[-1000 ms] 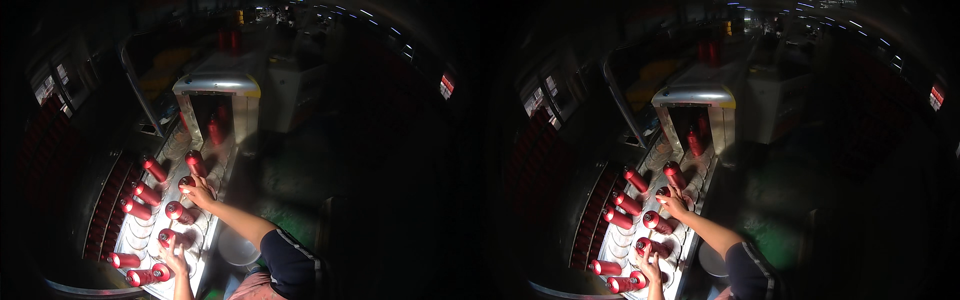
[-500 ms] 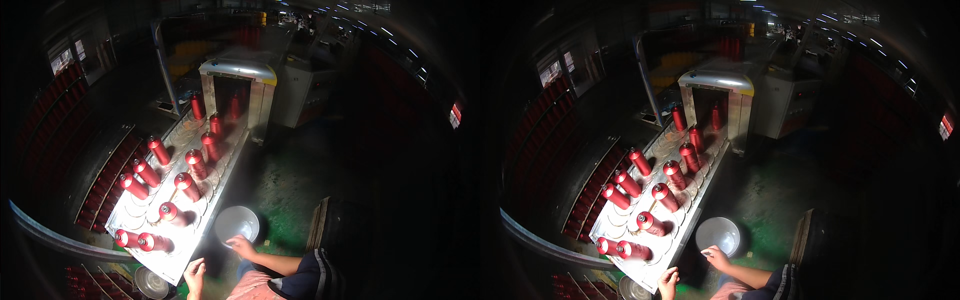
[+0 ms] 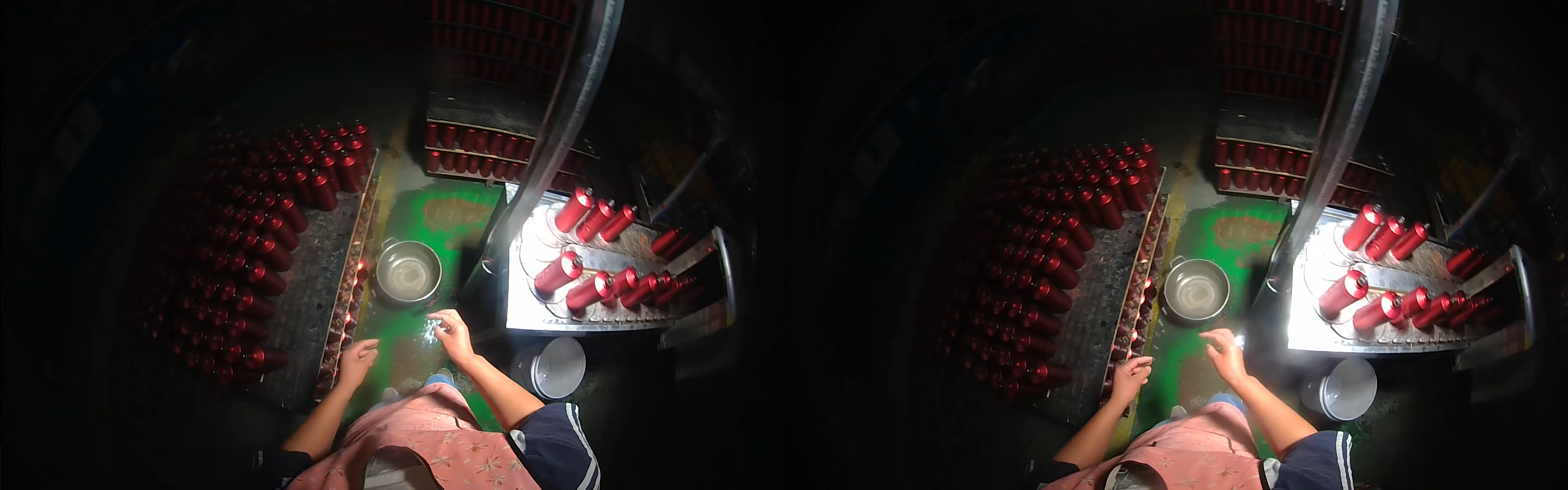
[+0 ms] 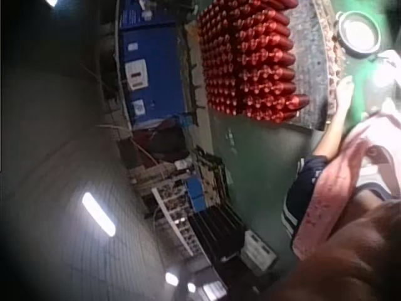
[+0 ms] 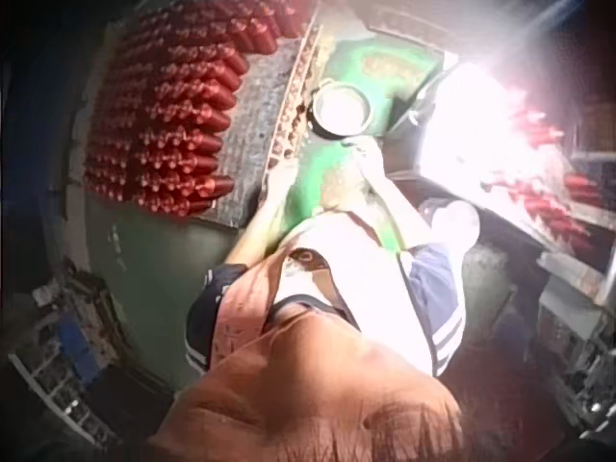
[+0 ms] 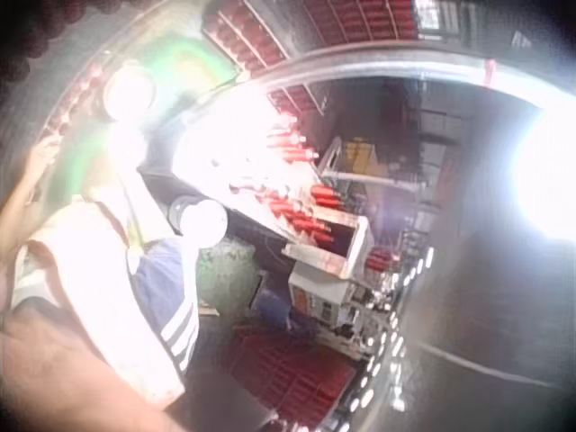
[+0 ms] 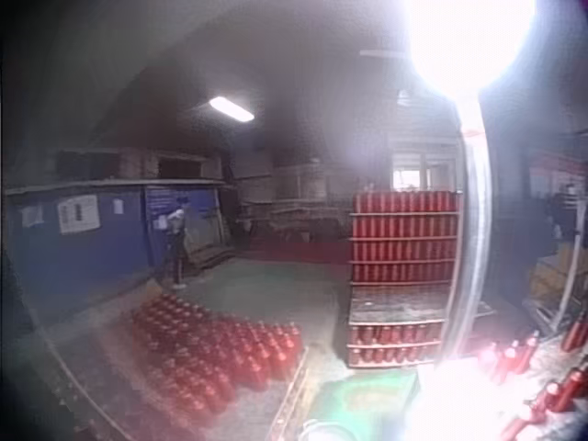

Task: The person repeatedly picks up red spools from a tray and places them onto a rotating carousel. They also move a large black board and handle a metal bowl during the process.

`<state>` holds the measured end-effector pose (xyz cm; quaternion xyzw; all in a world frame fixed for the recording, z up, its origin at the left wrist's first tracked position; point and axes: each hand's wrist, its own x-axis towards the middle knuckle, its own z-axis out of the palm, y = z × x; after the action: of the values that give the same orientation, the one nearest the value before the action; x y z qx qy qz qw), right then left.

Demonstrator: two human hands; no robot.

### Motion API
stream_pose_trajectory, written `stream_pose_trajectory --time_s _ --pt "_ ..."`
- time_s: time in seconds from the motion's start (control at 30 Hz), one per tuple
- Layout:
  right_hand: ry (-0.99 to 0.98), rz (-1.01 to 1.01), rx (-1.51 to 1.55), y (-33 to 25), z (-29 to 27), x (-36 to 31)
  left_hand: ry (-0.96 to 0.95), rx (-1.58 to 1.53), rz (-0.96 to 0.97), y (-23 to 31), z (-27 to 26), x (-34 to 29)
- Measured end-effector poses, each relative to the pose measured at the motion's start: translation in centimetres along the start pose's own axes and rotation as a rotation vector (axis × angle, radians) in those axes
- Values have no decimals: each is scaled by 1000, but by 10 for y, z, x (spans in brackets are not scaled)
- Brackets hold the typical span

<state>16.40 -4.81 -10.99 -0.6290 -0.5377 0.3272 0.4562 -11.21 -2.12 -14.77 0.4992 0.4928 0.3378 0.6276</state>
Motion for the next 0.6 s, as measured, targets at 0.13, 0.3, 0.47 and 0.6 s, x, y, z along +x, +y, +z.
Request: stream_pose_trajectory --time_s 0.13,0.3,0.47,0.6 --pt "-168 -76 -52 -24 74 76 445 -70 -3 -10 -110 -12" --pt "-303 -191 -53 -42 163 198 761 226 183 -25 -225 37" --pt "-461 -352 -80 -84 254 333 765 481 252 44 -265 159" --pt "-484 -549 -241 -92 346 460 779 603 158 71 -287 290"
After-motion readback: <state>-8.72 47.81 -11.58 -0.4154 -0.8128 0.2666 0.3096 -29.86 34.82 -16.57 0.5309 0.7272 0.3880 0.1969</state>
